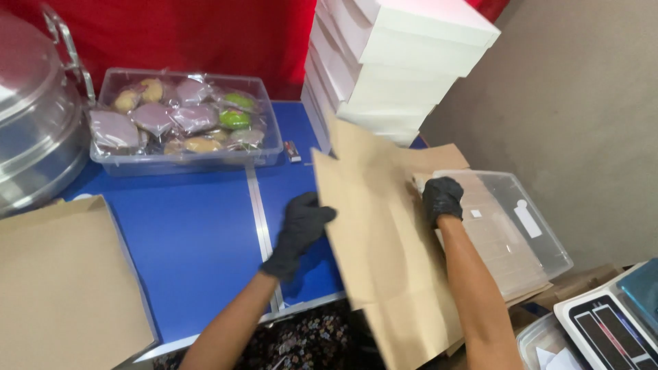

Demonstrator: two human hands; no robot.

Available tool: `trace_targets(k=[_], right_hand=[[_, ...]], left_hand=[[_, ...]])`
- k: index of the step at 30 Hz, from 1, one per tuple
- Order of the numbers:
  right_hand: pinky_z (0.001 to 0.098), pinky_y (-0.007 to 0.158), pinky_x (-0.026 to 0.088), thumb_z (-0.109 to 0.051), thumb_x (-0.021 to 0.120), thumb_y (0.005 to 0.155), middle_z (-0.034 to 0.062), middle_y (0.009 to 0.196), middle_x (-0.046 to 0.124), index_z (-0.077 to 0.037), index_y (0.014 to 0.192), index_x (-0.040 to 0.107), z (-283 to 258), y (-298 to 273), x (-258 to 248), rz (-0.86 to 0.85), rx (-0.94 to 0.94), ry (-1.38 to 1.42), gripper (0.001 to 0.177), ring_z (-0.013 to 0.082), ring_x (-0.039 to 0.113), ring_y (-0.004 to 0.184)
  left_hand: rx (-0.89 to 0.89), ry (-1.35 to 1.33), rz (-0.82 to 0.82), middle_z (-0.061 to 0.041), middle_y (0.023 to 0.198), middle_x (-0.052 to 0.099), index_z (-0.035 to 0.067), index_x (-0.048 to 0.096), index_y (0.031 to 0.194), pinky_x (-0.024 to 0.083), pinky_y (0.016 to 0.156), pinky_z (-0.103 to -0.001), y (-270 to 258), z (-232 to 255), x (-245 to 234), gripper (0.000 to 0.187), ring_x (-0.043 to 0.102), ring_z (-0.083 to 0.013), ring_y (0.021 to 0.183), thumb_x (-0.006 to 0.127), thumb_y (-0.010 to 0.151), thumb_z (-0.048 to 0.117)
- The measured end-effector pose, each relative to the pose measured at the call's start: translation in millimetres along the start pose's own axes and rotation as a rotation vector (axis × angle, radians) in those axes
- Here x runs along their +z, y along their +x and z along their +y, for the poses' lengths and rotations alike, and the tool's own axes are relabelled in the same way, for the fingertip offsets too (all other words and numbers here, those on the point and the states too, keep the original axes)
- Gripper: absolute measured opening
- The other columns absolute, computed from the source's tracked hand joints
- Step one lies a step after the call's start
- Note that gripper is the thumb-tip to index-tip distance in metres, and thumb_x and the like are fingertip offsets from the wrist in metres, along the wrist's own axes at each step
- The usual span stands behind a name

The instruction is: The person uses a stapler to secure a flat cardboard sheet, then folds and assembles a cardboard box by hand. They manipulate the flaps and sides to form the box structure and place it on the table.

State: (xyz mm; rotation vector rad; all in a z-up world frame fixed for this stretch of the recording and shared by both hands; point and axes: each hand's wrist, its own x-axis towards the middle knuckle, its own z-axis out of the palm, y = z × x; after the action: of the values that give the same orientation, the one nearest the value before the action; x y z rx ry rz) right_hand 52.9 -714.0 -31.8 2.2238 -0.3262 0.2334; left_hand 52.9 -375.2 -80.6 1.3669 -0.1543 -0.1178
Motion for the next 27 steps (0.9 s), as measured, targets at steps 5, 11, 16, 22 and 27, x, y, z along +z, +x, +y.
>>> trace_targets(k=[5,11,16,22,27], right_hand=[[0.0408,0.051,0.052,-0.019,0.068,0.076,0.0155,0.061,0.057,0.003,0.071,0.066,-35,-11,32,0.059,-0.071,-0.071,0.022,0.0294,0.064,0.062],[0.0494,0.060,0.057,-0.015,0.073,0.077,0.0226,0.070,0.063,0.012,0.083,0.072,-49,-14,48,0.128,-0.045,0.496,0.028,0.0408,0.070,0.072],[0.0460,0.066,0.054,-0.028,0.065,0.085,0.0201,0.077,0.070,0.002,0.088,0.076,-48,2,37,0.306,0.032,0.482,0.032,0.0383,0.071,0.079],[0.0537,0.087,0.055,-0.058,0.067,0.090,0.0246,0.102,0.077,0.001,0.103,0.076,-55,-23,-83,-0.297,0.091,0.787,0.061,0.0445,0.070,0.108],[0.0535,0.085,0.057,-0.055,0.066,0.091,0.0226,0.103,0.077,-0.001,0.107,0.075,-88,11,33,-0.300,0.079,0.764,0.057,0.0419,0.071,0.108]], left_hand=[[0.021,0.091,0.215,-0.020,0.080,0.071,0.004,0.076,0.098,0.059,0.054,-0.033,-52,80,-166,0.023,0.070,-0.0213,0.070,0.080,0.076,0.002],[-0.174,0.855,0.452,-0.005,0.100,0.075,0.027,0.075,0.114,0.056,0.083,-0.038,-91,76,-238,0.043,0.069,-0.0286,0.102,0.081,0.074,0.039],[-0.023,1.162,0.419,-0.007,0.089,0.070,0.021,0.075,0.102,0.052,0.070,-0.038,-92,50,-215,0.035,0.066,-0.0277,0.089,0.080,0.076,0.044],[0.150,1.459,0.366,-0.009,0.078,0.064,0.015,0.074,0.090,0.048,0.058,-0.038,-103,12,-164,0.036,0.064,-0.0268,0.076,0.079,0.077,0.048],[0.282,1.677,0.329,-0.011,0.070,0.061,0.010,0.074,0.081,0.045,0.049,-0.038,-85,-6,-173,0.042,0.062,-0.0262,0.066,0.078,0.079,0.051]])
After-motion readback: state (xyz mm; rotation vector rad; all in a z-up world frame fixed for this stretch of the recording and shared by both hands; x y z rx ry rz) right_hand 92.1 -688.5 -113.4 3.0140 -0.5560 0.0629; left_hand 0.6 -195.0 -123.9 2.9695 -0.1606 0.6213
